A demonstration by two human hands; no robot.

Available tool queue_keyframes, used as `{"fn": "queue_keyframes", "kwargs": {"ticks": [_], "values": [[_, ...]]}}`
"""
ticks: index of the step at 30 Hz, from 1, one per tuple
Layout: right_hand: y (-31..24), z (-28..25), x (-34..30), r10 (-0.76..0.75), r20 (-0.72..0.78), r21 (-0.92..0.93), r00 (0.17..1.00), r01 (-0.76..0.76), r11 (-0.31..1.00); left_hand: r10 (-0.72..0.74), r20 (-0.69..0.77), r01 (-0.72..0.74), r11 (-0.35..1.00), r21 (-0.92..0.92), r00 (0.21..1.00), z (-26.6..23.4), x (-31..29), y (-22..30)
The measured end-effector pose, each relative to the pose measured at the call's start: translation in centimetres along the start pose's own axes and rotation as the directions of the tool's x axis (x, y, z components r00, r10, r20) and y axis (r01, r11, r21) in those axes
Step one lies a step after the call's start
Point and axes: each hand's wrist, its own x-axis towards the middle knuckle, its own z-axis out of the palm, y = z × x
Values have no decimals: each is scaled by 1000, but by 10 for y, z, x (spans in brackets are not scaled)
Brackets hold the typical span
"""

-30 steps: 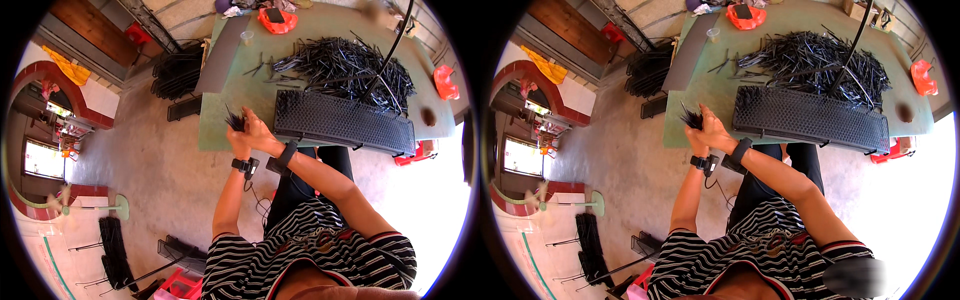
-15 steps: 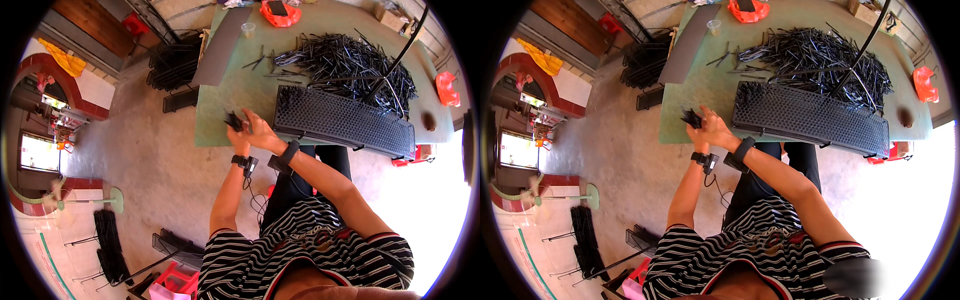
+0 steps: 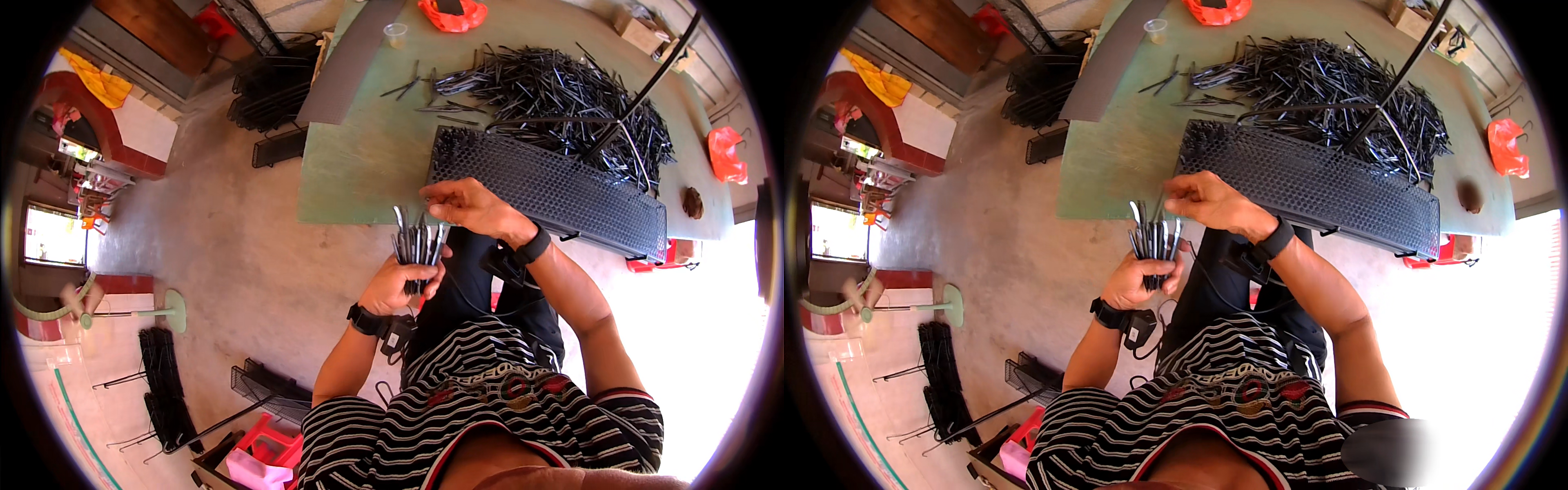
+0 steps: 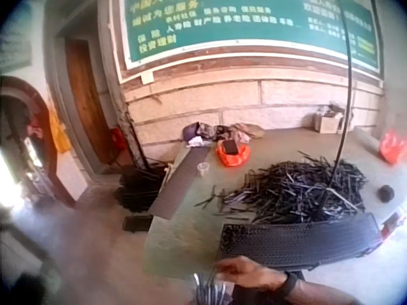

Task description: The person picks up black strips from a pile and inserts them individually into the small holes of a rectangular plastic grid by hand.

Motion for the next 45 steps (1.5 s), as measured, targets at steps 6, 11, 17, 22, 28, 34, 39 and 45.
{"fn": "queue_keyframes", "kwargs": {"ticks": [6, 11, 17, 22, 28, 34, 39, 45], "values": [[2, -13, -19, 72, 22, 21, 997, -73, 997, -112, 53, 107, 990, 94, 992, 27, 10, -21], [12, -32, -32, 143, 35, -18, 989, -142, 990, -189, 79, 158, 943, 293, 979, 44, 26, -27], [7, -53, -49, 176, 84, 80, 981, -183, 980, -183, 42, 173, 968, 181, 982, 51, 33, -31], [20, -45, -53, -47, -200, 11, 979, 50, 999, -97, -52, 106, 967, 230, 994, 53, 44, -29], [7, -51, -53, -30, -410, -134, 912, -28, 991, -59, -32, 66, 939, 336, 998, 50, 60, -28], [-15, -43, -66, -283, -832, -171, 477, 266, 949, 59, -163, -23, 977, 213, 985, 35, 72, -36], [19, -36, -87, -808, -7, -920, 590, 313, 237, 182, -306, -226, 967, -116, 935, 52, 84, -26], [33, -21, -85, -671, 174, -910, 720, 378, 169, 193, -473, -320, 925, -204, 860, 37, 100, -32]]}}
